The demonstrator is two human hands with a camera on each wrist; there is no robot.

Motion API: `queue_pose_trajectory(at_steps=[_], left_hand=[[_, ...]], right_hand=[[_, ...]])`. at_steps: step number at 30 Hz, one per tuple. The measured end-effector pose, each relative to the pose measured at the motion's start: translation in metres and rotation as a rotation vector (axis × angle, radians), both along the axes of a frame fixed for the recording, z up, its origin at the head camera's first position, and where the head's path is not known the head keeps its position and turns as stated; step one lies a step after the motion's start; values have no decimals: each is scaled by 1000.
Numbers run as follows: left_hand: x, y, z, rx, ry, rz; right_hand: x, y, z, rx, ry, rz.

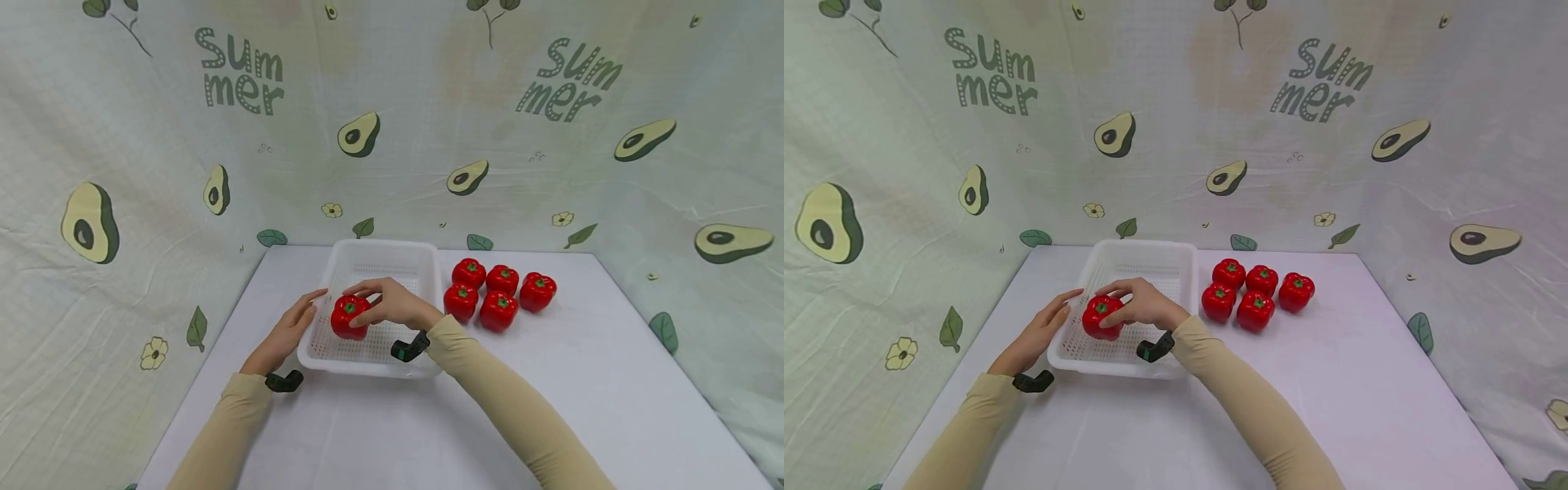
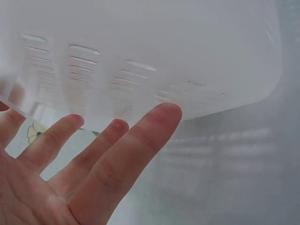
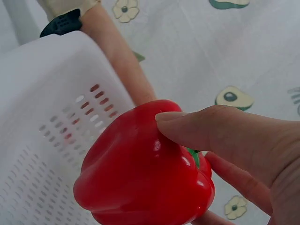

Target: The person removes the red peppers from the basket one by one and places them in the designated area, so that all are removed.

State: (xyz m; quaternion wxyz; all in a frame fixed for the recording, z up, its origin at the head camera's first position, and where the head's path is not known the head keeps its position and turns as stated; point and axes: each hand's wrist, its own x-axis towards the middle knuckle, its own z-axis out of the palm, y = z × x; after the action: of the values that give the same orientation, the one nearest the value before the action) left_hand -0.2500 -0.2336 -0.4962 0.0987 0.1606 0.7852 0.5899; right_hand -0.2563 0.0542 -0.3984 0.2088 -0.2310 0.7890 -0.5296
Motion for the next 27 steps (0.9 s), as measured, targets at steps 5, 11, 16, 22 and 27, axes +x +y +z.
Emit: queue_pose_trajectory(at_steps=[5, 11, 16, 22, 27], left_hand=[[1, 0, 1, 5, -1, -3], [1, 1, 0, -3, 14, 5], [0, 1, 0, 3, 19, 1], [0, 1, 0, 4, 17, -2], [1, 1, -1, 4, 18, -1]], right_hand=[[2, 13, 13, 6, 29, -33], [5, 34, 28, -26, 41, -77], [12, 57, 40, -37, 59, -135], [19, 85, 52, 16, 121, -199], [24, 108, 59, 50, 137, -247]])
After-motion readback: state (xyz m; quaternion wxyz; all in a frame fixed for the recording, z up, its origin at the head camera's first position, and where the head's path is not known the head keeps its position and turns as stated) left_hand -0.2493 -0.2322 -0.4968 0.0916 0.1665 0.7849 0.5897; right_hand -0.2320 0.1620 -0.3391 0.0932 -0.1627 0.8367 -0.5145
